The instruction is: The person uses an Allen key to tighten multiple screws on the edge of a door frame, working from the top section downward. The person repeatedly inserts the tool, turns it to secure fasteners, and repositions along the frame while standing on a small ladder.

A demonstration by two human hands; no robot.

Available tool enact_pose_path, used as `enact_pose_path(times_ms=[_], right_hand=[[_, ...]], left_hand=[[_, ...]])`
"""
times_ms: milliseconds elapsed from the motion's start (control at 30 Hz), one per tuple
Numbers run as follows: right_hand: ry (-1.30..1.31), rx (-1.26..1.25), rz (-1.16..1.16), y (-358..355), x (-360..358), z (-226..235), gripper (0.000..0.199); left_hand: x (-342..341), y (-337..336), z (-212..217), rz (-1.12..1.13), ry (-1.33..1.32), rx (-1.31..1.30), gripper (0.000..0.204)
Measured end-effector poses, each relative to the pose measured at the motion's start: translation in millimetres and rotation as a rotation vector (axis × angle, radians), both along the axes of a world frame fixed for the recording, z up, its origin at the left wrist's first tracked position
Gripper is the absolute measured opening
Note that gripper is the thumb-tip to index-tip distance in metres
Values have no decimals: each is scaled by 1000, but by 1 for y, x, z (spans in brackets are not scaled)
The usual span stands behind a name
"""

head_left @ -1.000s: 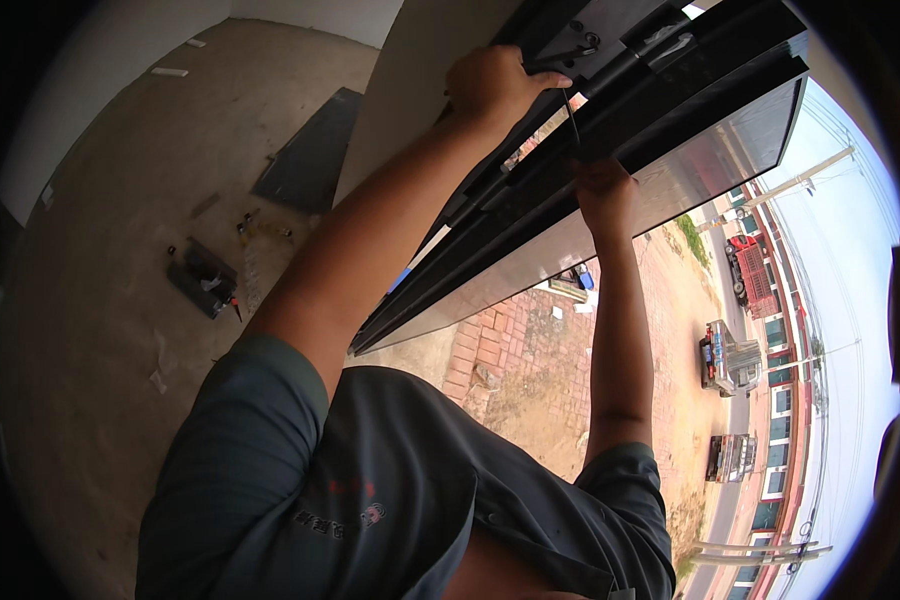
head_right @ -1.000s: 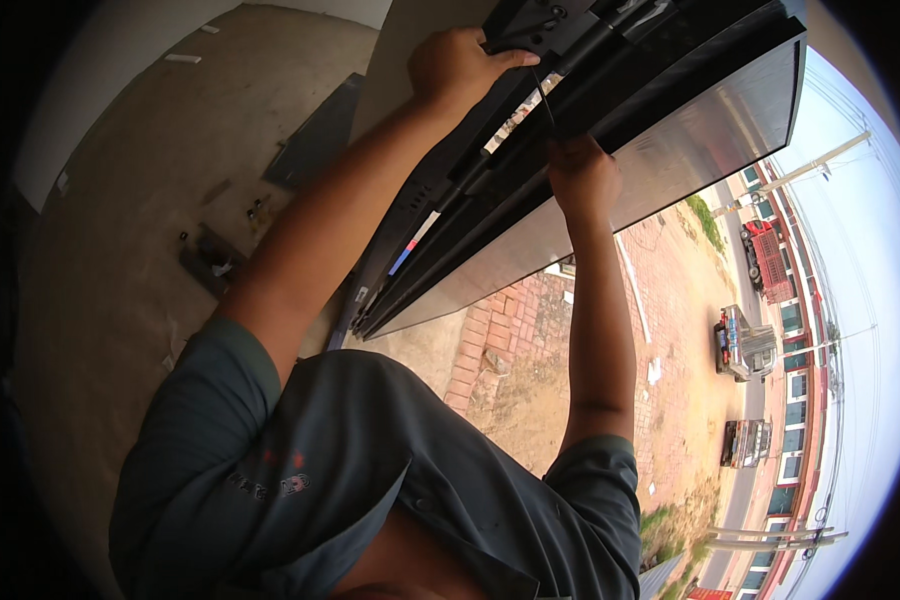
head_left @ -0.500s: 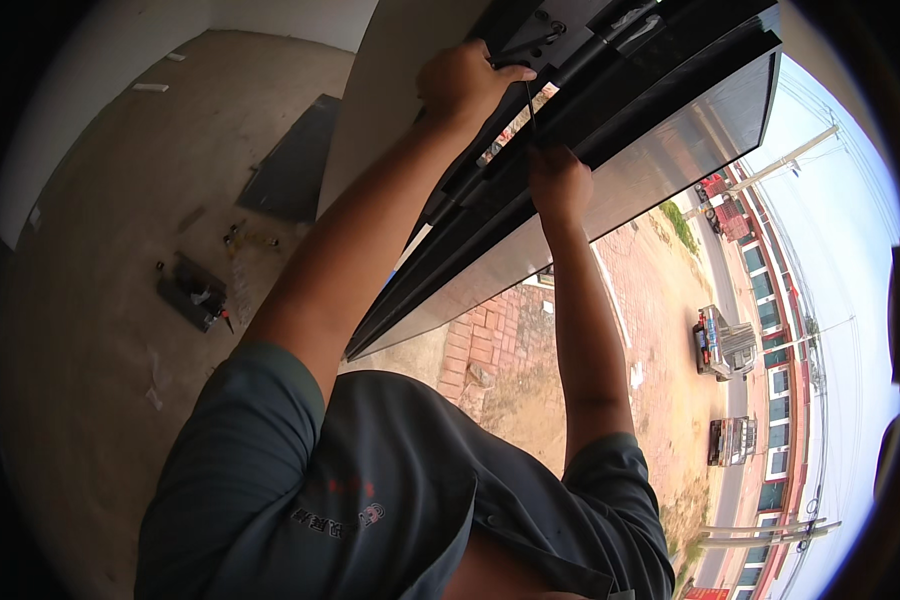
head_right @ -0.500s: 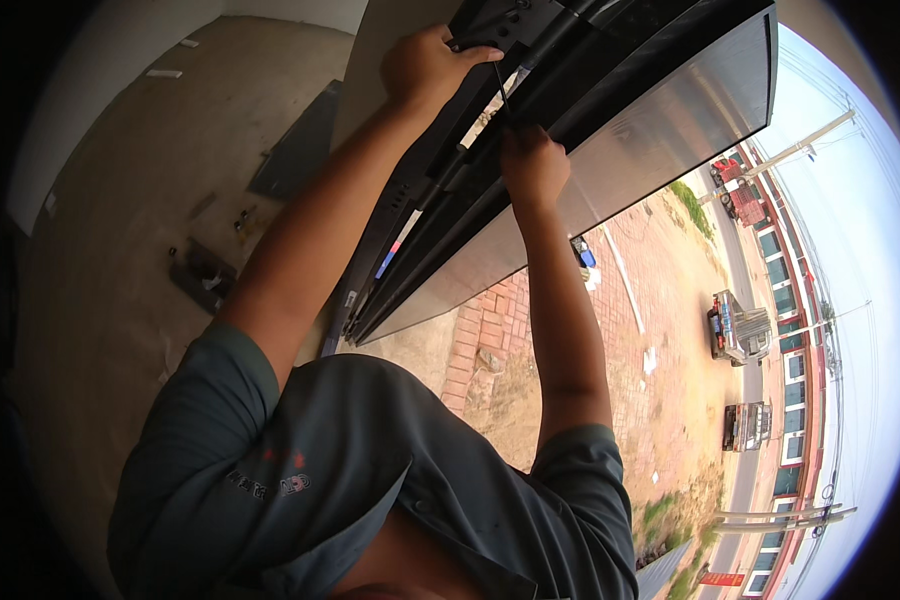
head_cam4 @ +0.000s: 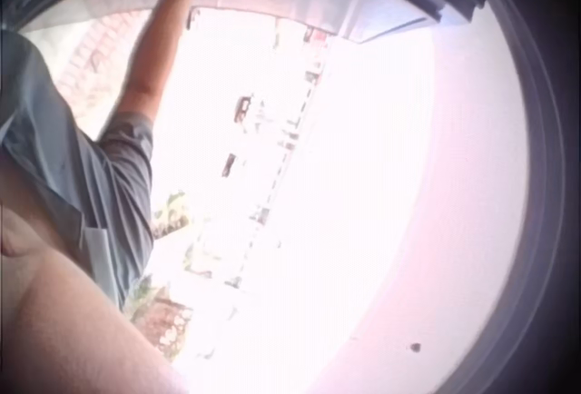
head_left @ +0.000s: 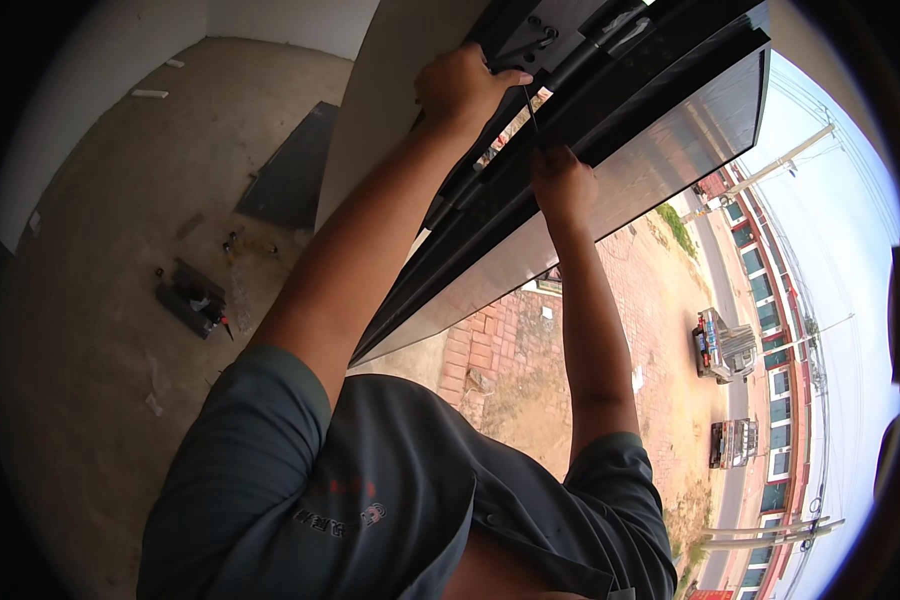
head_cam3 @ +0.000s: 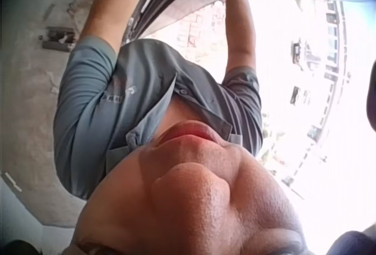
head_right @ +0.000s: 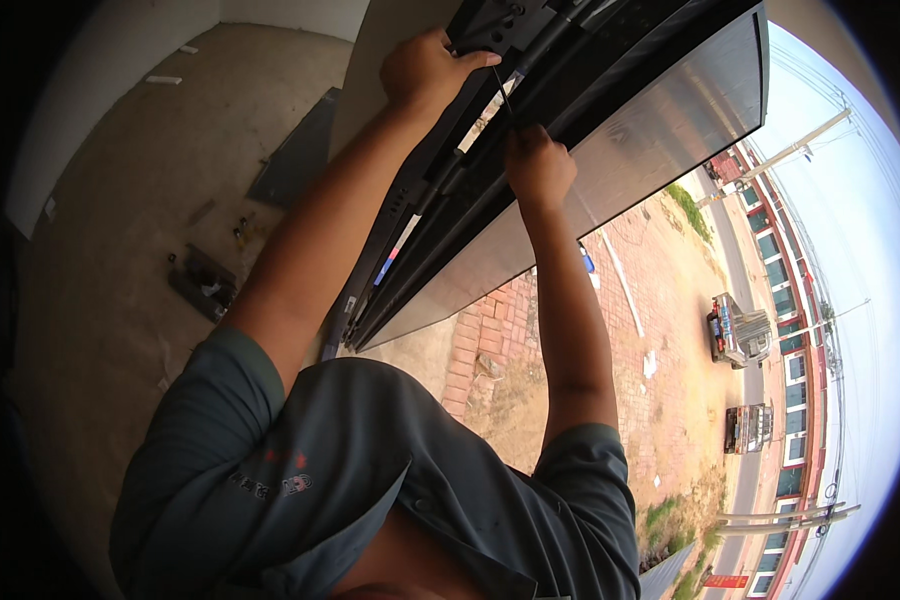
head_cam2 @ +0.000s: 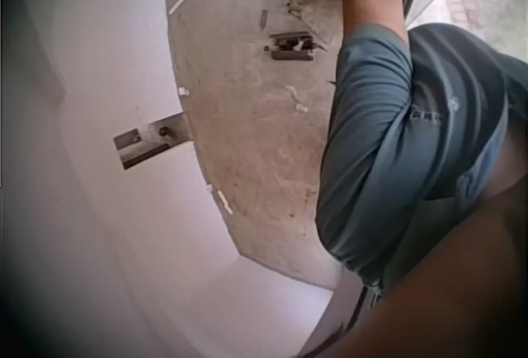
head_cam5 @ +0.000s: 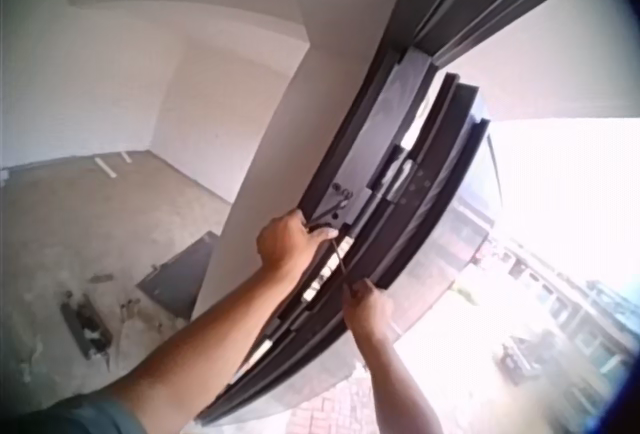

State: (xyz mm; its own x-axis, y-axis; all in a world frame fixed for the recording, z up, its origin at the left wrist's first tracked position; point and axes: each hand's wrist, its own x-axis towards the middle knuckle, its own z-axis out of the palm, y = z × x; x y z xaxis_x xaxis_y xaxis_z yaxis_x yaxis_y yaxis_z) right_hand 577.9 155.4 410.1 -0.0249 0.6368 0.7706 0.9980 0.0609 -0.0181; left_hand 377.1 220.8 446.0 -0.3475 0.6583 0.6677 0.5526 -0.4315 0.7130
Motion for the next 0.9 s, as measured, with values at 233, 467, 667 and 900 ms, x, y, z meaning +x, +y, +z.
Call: enact_pose_path(times_ms=[233, 467, 667, 900], right_hand=[[-139, 65, 44, 3, 5, 4, 24], [-238, 98, 53, 4, 18, 6, 23], [-363, 143, 91, -4, 30, 28, 20], [-510, 173, 151, -17, 43, 95, 15]], left_hand=[[1, -2, 1, -38, -22, -68, 64], [2, 1, 0, -53, -50, -36, 63], [4, 0, -1, -43, -86, -18, 63], [3, 1, -3, 30, -22, 62, 68]])
